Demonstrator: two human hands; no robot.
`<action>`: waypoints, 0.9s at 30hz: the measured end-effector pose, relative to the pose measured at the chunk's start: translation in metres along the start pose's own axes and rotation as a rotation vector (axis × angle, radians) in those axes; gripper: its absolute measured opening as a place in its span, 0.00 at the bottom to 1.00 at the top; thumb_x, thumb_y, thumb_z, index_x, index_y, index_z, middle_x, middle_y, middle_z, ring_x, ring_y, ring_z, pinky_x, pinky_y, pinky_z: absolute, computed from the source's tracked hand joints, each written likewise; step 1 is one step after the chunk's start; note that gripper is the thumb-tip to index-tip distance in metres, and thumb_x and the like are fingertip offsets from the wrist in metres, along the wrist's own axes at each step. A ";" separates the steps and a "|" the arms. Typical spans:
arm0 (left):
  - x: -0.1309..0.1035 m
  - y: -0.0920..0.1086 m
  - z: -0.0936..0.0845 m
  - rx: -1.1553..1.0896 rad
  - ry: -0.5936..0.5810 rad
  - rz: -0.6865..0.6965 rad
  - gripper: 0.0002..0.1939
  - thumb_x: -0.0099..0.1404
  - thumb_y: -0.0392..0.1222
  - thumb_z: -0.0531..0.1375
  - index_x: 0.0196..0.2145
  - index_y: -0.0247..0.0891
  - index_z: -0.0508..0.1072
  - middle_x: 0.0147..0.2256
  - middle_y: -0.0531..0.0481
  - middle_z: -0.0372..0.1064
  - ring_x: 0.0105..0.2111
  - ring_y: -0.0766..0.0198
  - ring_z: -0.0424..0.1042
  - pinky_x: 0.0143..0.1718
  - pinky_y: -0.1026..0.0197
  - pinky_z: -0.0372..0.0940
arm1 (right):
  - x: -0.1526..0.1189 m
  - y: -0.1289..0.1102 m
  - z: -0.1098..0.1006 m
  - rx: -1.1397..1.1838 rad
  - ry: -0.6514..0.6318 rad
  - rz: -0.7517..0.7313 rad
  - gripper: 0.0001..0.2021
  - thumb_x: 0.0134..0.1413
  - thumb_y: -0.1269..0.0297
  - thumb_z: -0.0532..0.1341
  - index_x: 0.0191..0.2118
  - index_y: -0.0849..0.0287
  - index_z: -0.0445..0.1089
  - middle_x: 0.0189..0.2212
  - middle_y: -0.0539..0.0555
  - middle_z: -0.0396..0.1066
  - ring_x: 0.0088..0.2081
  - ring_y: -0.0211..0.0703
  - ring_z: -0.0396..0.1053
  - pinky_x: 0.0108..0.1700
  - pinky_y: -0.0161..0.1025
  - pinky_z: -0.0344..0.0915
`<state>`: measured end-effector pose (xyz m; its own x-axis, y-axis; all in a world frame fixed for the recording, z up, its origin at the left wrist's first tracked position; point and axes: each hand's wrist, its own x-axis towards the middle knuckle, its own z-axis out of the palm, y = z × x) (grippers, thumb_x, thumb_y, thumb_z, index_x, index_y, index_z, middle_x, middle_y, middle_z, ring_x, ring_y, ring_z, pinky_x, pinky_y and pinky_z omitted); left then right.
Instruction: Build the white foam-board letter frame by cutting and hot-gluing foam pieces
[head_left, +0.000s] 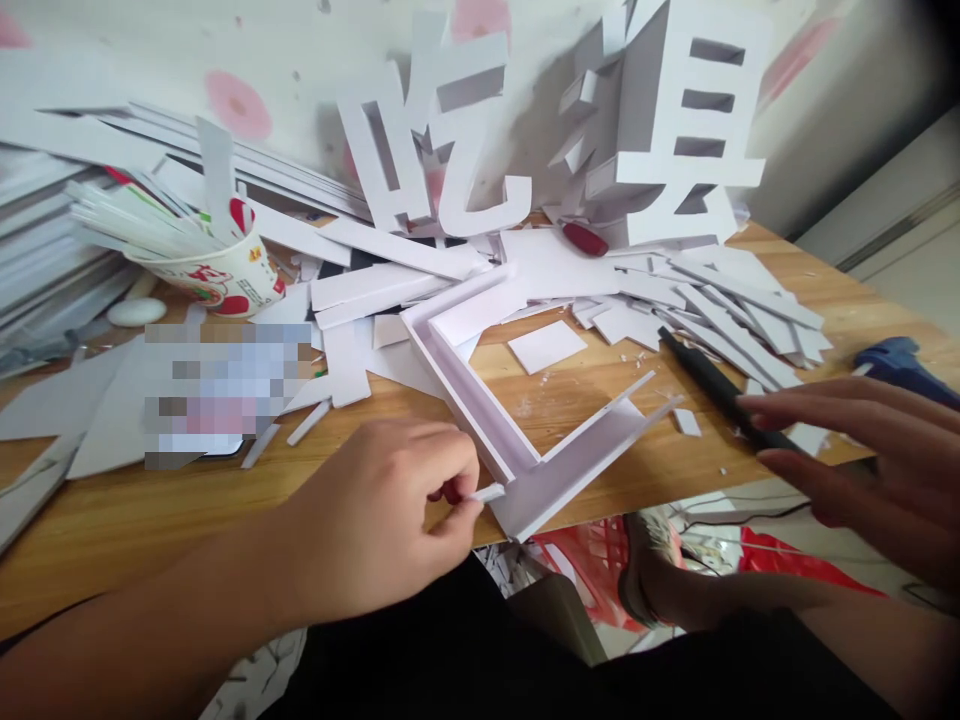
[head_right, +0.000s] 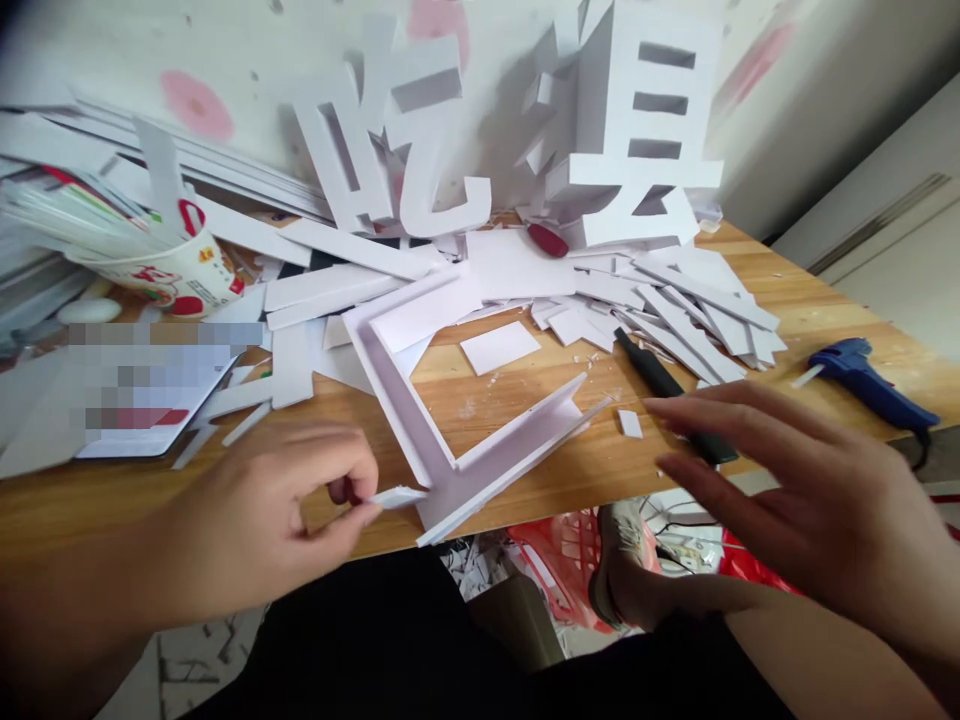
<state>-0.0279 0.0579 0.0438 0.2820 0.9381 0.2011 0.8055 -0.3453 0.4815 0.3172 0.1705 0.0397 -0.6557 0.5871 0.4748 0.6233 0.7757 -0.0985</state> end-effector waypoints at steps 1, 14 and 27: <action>-0.001 0.002 0.001 0.005 0.016 -0.001 0.07 0.53 0.29 0.56 0.22 0.38 0.65 0.21 0.59 0.64 0.21 0.71 0.61 0.25 0.66 0.53 | 0.006 -0.009 0.002 0.035 -0.009 -0.086 0.13 0.68 0.53 0.56 0.48 0.55 0.69 0.43 0.53 0.69 0.42 0.39 0.70 0.42 0.32 0.68; -0.001 0.013 0.022 0.043 0.044 -0.060 0.07 0.54 0.30 0.54 0.22 0.39 0.63 0.21 0.55 0.65 0.22 0.65 0.64 0.24 0.61 0.54 | 0.044 -0.078 0.036 0.424 -0.136 -0.275 0.08 0.68 0.68 0.55 0.46 0.65 0.69 0.40 0.58 0.66 0.40 0.42 0.66 0.40 0.37 0.66; 0.004 0.013 0.026 0.055 0.054 -0.056 0.08 0.55 0.30 0.54 0.21 0.38 0.64 0.20 0.54 0.64 0.21 0.64 0.64 0.23 0.60 0.55 | 0.049 -0.085 0.044 0.499 -0.178 -0.259 0.07 0.65 0.71 0.57 0.46 0.64 0.68 0.37 0.56 0.66 0.36 0.41 0.65 0.36 0.37 0.65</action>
<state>-0.0026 0.0582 0.0288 0.2088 0.9526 0.2215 0.8470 -0.2893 0.4460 0.2135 0.1434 0.0332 -0.8480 0.3607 0.3883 0.1859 0.8886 -0.4193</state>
